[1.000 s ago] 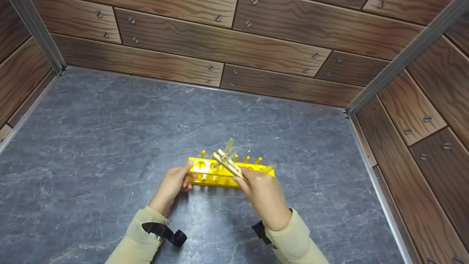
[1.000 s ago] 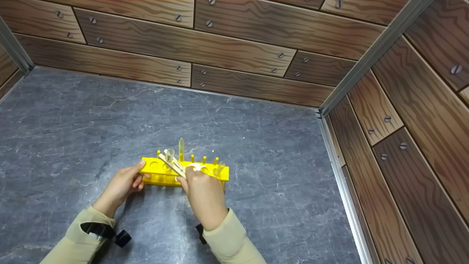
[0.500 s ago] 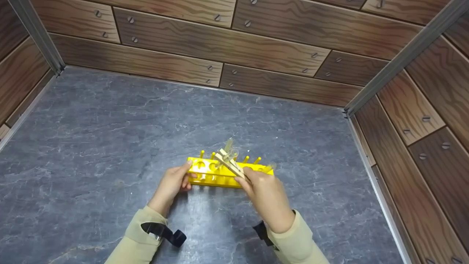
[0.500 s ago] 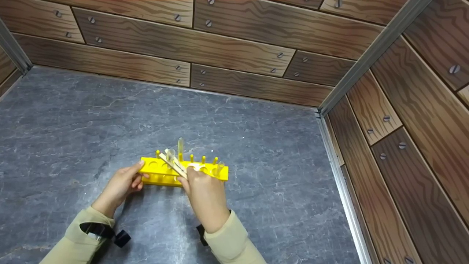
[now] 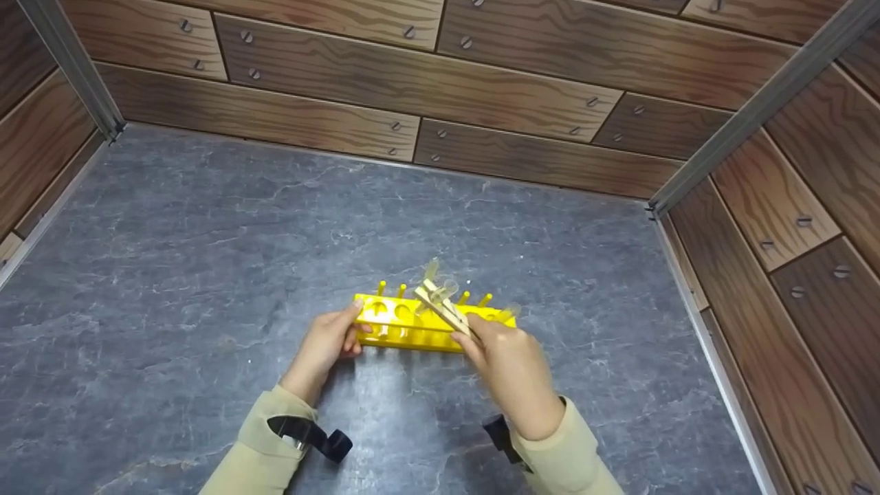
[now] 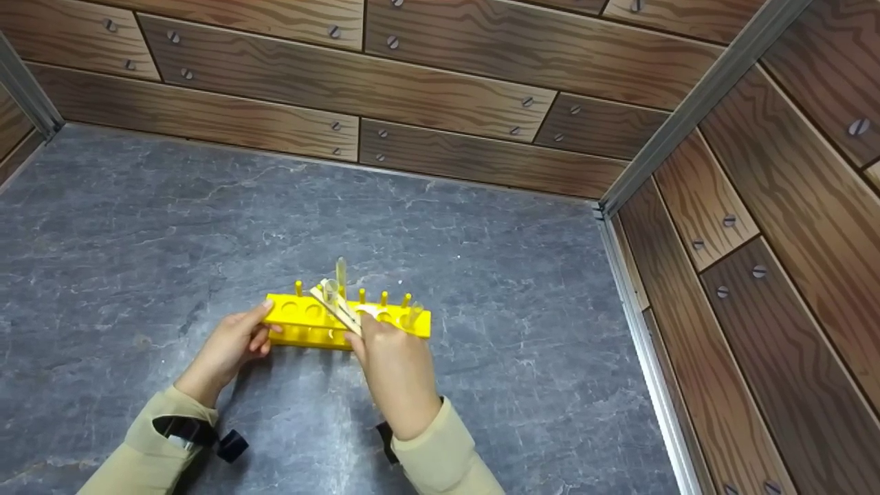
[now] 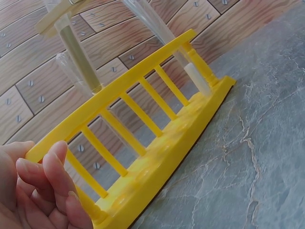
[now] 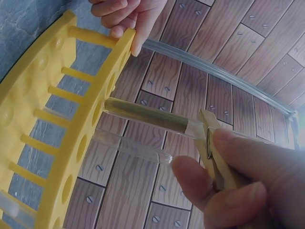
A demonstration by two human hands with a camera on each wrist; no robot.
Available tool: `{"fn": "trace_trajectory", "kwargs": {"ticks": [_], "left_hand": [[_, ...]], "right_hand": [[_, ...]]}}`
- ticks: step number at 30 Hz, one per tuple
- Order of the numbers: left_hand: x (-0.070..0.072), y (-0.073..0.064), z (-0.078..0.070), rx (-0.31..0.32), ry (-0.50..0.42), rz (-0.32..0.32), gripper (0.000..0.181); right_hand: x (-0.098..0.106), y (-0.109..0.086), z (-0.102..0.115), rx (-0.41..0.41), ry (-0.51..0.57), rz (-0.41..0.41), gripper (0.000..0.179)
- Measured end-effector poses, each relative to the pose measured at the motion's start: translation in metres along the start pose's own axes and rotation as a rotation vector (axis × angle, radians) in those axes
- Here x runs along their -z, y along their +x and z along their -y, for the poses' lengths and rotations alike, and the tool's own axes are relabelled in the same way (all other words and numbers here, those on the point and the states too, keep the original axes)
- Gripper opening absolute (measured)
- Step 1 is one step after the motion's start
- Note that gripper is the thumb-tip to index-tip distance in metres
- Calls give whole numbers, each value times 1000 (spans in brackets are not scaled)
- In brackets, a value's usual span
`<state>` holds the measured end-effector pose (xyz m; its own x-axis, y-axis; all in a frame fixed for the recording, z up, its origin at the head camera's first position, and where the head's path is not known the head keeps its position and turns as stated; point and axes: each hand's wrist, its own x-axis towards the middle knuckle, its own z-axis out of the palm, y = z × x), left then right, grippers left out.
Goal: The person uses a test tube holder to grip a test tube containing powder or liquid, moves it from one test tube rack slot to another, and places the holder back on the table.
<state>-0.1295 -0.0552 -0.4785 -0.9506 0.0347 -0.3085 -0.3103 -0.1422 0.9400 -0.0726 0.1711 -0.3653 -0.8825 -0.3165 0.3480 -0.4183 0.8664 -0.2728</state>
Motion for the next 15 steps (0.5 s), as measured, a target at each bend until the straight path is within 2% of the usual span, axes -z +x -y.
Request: {"fn": "trace_trajectory", "kwargs": {"ticks": [1, 8, 15], "left_hand": [[0, -2, -3, -1, 2, 4, 41], [0, 0, 2, -12, 4, -6, 44], [-1, 1, -1, -16, 2, -9, 42]], "right_hand": [[0, 0, -1, -4, -5, 1, 18], [-2, -3, -3, -27, -18, 25, 18], [-4, -1, -5, -30, -27, 34, 23]]}}
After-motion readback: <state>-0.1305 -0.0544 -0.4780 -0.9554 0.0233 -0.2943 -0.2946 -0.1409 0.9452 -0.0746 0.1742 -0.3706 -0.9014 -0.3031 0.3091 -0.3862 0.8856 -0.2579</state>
